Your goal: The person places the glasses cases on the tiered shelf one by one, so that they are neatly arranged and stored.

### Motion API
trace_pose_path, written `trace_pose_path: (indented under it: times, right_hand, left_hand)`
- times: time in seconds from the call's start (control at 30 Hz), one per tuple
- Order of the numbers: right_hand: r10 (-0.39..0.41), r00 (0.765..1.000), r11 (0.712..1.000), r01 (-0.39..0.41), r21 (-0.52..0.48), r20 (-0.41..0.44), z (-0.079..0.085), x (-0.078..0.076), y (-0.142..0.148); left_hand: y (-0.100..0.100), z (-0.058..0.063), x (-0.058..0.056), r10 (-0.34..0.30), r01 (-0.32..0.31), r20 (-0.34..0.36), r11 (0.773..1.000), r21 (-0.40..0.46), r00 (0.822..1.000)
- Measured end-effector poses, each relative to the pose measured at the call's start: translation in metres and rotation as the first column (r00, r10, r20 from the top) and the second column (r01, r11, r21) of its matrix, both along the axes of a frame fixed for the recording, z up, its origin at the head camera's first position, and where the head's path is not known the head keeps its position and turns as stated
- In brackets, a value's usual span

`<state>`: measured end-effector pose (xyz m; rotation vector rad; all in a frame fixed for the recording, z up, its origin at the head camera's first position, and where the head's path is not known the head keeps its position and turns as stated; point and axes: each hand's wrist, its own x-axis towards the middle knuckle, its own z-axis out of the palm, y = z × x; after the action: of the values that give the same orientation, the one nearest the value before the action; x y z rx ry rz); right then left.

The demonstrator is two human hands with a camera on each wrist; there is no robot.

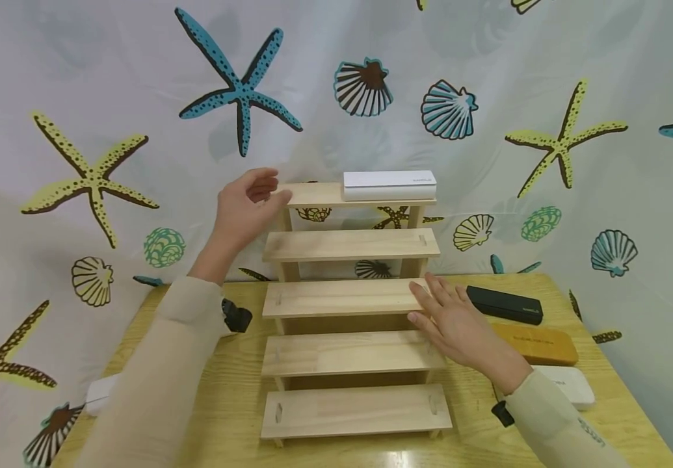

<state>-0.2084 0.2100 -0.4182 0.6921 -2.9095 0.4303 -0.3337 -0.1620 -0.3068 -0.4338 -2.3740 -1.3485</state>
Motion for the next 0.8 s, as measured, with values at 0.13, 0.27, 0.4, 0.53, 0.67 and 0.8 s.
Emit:
trace_pose_path:
  times: [0.13,0.27,0.4,0.53,0.67,0.8]
  right_hand:
    - [-0.001,1.0,1.0,0.001,-0.001,-0.001,-0.002,0.0,0.001]
    - [0.0,1.0,1.0,0.0,-0.002,-0.002,-0.001,0.0,0.001]
    - [0.006,1.0,1.0,-0.006,-0.001,-0.008,0.0,0.0,0.0]
    - [0.008,1.0,1.0,-0.008,0.0,-0.008,0.0,0.0,0.0]
    - [0.006,1.0,1.0,-0.006,-0.001,-0.006,-0.001,0.0,0.001]
    - [0.008,1.0,1.0,-0.008,-0.002,-0.01,-0.001,0.0,0.001]
  left_hand:
    - [-0.029,-0.013,0.011,0.012,-0.012,-0.003,1.0,-0.029,1.0]
    - [-0.054,-0.024,0.026,0.042,-0.041,0.025,0.998,-0.057,0.999]
    - [-0.08,-0.038,0.041,0.059,-0.055,0.05,0.994,-0.089,0.997]
    - [-0.107,-0.055,0.057,0.069,-0.061,0.06,0.99,-0.126,0.996]
    - [-0.132,-0.073,0.073,0.089,-0.079,0.064,0.986,-0.147,0.994]
    - [-0.155,-0.091,0.089,0.121,-0.109,0.072,0.983,-0.15,0.99]
